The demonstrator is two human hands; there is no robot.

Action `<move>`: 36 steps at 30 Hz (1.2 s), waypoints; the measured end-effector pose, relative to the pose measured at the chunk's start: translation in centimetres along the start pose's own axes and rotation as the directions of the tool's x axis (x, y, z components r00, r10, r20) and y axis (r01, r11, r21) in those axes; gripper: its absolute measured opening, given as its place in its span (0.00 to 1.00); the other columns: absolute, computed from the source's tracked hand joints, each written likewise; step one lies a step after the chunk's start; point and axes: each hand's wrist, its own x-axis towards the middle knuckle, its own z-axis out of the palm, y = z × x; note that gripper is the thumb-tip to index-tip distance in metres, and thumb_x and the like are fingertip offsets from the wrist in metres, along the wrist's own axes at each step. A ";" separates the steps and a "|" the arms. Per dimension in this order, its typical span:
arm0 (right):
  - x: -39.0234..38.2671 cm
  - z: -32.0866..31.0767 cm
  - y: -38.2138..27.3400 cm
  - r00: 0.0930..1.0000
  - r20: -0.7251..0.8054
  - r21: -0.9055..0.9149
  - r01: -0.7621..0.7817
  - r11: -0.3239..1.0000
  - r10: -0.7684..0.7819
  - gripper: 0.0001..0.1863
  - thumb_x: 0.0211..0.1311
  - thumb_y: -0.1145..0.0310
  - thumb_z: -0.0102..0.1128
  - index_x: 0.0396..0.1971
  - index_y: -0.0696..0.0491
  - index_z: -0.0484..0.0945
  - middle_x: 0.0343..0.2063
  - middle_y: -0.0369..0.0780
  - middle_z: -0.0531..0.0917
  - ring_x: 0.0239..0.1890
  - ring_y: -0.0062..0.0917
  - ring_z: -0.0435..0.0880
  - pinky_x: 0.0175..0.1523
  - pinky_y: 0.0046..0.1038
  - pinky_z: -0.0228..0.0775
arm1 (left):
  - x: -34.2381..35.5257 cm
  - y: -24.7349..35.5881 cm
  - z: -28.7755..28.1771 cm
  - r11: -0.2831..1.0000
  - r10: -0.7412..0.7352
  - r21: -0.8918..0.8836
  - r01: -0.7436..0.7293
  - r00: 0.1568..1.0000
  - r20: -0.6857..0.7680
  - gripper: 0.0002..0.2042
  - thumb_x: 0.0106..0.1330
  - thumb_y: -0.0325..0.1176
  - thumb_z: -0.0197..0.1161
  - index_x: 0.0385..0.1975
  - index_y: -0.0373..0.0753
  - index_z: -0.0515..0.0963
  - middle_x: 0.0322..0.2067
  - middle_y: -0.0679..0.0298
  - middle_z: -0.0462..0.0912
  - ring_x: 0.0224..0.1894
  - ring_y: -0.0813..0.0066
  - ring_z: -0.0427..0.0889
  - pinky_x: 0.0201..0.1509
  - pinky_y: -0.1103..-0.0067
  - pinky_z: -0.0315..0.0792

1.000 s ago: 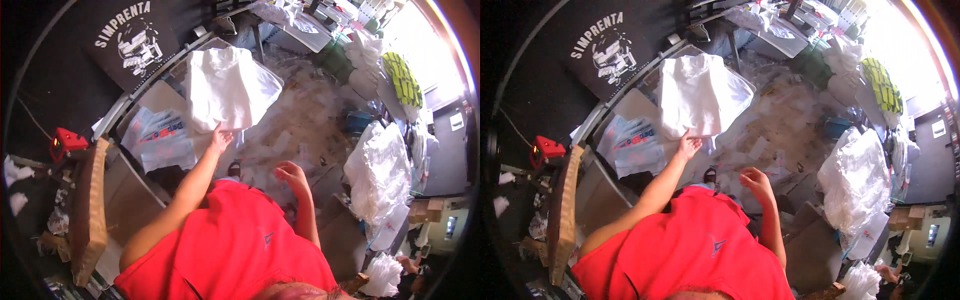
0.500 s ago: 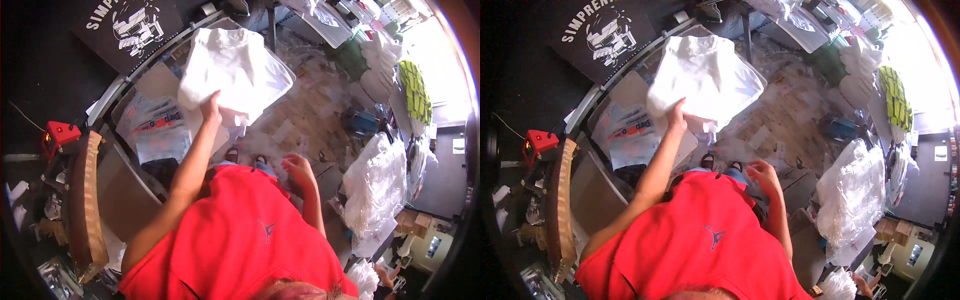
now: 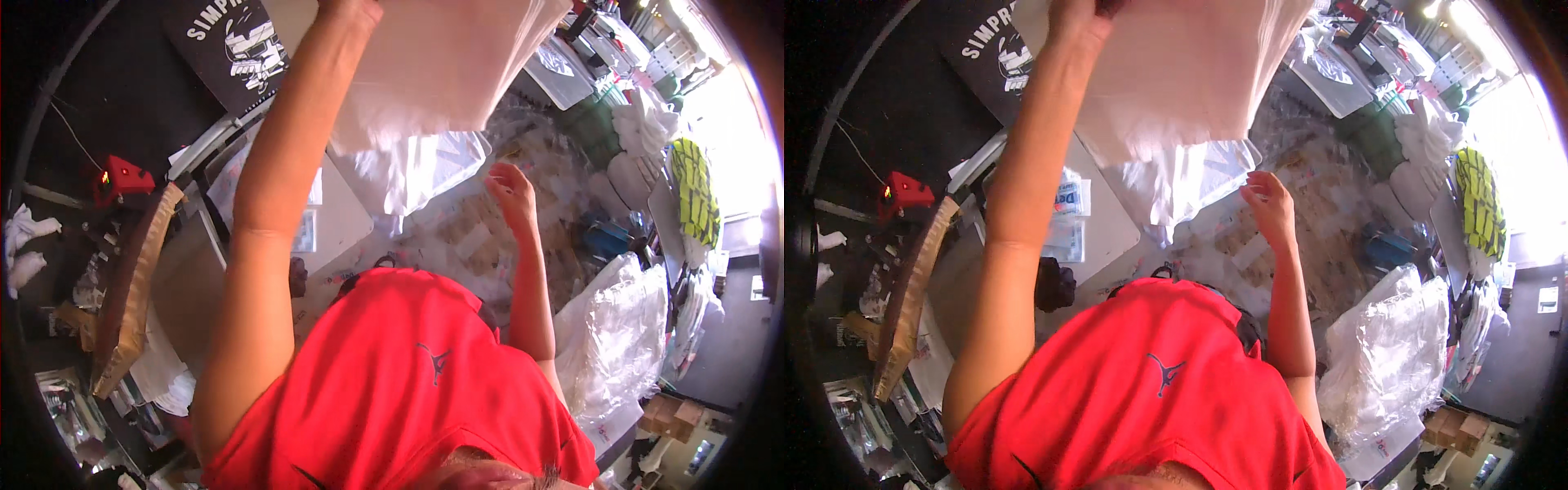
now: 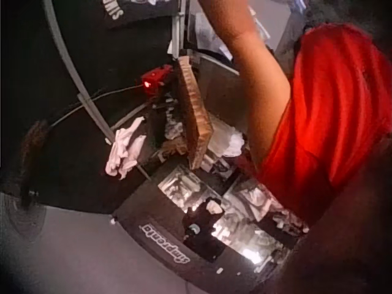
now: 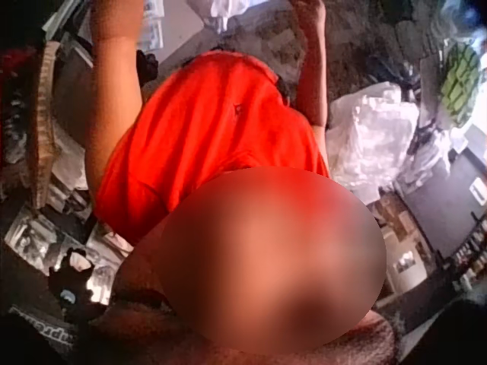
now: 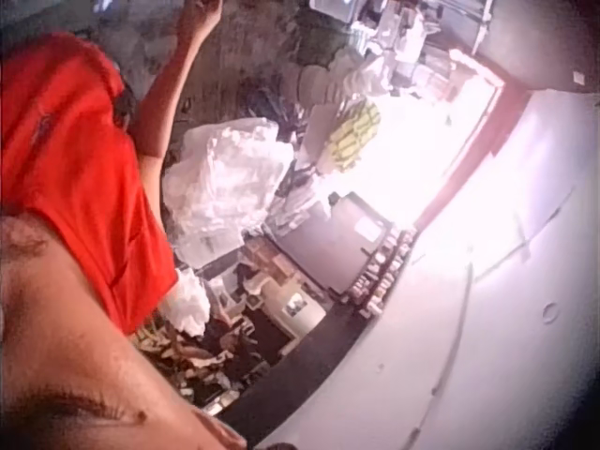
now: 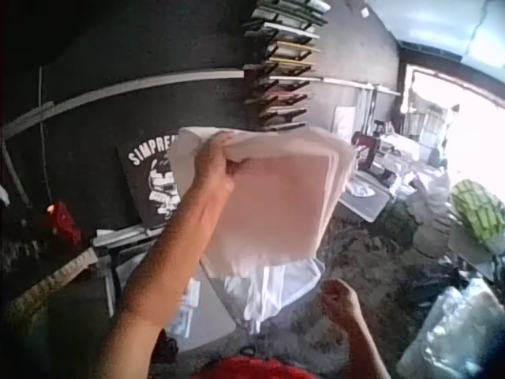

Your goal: The person prepares tote bags for printing by placing them on a work surface, aligning a graphic decal on the center of each bag, and using a hand tool to press the decal onto the fabric.

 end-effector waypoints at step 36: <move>-11.7 -3.6 19.9 0.756 0.244 0.180 -0.651 0.737 0.608 0.16 0.60 0.65 0.62 0.44 0.58 0.78 0.33 0.39 0.84 0.33 0.23 0.83 0.37 0.26 0.75 | -23.0 -29.3 -33.9 0.734 -0.634 -0.238 0.636 0.517 -0.575 0.33 0.67 0.56 0.55 0.62 0.37 0.63 0.59 0.53 0.69 0.60 0.56 0.69 0.64 0.55 0.62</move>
